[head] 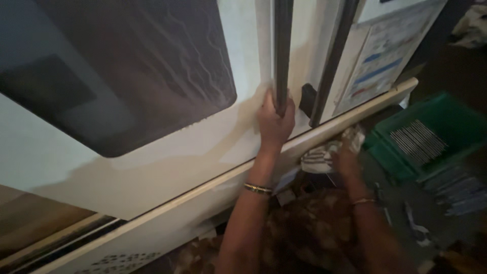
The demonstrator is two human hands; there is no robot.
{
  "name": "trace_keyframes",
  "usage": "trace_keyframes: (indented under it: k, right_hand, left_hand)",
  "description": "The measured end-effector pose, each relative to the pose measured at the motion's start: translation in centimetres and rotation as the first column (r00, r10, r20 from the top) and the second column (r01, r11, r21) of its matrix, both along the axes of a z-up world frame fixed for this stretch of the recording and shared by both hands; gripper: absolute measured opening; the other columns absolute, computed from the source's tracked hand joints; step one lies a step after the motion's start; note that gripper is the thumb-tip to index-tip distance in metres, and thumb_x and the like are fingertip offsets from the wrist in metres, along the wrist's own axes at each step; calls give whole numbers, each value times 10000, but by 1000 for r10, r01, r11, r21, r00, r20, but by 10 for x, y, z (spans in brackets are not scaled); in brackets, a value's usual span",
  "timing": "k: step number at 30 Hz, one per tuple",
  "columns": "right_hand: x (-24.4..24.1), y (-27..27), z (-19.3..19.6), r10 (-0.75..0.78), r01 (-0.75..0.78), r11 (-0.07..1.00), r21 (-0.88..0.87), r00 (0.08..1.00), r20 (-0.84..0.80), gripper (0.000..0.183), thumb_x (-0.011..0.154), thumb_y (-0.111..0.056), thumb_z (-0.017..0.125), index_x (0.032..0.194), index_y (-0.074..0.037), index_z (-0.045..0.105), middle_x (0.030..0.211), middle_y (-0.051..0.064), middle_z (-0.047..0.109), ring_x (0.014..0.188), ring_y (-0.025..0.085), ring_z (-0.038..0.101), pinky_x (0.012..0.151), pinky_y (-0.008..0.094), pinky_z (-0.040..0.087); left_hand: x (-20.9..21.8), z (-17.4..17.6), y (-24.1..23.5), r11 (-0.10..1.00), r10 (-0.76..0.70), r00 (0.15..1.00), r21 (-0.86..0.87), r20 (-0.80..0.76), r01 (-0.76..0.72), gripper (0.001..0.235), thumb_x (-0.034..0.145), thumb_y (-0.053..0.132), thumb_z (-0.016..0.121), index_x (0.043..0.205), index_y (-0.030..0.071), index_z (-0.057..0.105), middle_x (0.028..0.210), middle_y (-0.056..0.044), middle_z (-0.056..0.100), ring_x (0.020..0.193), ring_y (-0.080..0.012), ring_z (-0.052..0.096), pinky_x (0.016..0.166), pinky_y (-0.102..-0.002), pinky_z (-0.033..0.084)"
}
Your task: The person measures metal rods using a digital caliper, then inserts them into a machine and wipes the machine's exterior with a cloth. The person repeats the measuring and insertion process multiple times.
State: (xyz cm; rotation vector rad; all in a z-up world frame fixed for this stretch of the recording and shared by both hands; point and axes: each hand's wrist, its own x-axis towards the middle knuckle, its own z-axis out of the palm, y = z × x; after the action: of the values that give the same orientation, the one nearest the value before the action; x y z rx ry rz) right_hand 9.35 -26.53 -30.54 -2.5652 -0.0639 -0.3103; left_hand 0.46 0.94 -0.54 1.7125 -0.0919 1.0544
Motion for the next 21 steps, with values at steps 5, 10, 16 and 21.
trace_keyframes:
  k: [5, 10, 16, 21]
  right_hand:
    - [4, 10, 6, -146, 66, 966, -249, 937, -316, 322, 992, -340, 668, 1157, -70, 730, 1080, 214, 741, 984, 407, 723, 853, 535, 587]
    - [-1, 8, 14, -84, 52, 956, -288, 991, -102, 220, 981, -279, 693, 1077, -89, 745, 1111, 210, 745, 1048, 408, 721, 909, 522, 584]
    - [-6, 8, 13, -73, 47, 966, -255, 993, -94, 409, 840, -150, 740, 1220, -32, 646, 1021, 257, 733, 992, 455, 699, 897, 550, 557]
    - [-21, 9, 14, -29, 19, 985, -170, 998, -52, 535, 828, -73, 712, 1350, -151, 625, 1254, 235, 627, 1185, 424, 600, 1015, 597, 480]
  left_hand:
    - [0, -2, 0, 999, -37, 996, 24, 86, 35, 150, 1004, 165, 669, 1028, 40, 589, 730, -103, 659, 654, -279, 720, 582, -371, 533]
    - [0, -3, -1, 999, 18, 995, 32, 97, -21, 151, 989, 157, 679, 1013, 39, 589, 728, -115, 654, 644, -295, 707, 585, -390, 531]
    - [5, -9, -1, 997, 59, 997, 38, 57, -61, 208, 949, 154, 683, 1063, 12, 584, 690, -138, 625, 622, -330, 677, 575, -427, 514]
    - [9, -15, 0, 993, 80, 993, 83, 83, -87, 187, 953, 142, 683, 1052, 20, 581, 726, -146, 635, 657, -356, 672, 608, -445, 518]
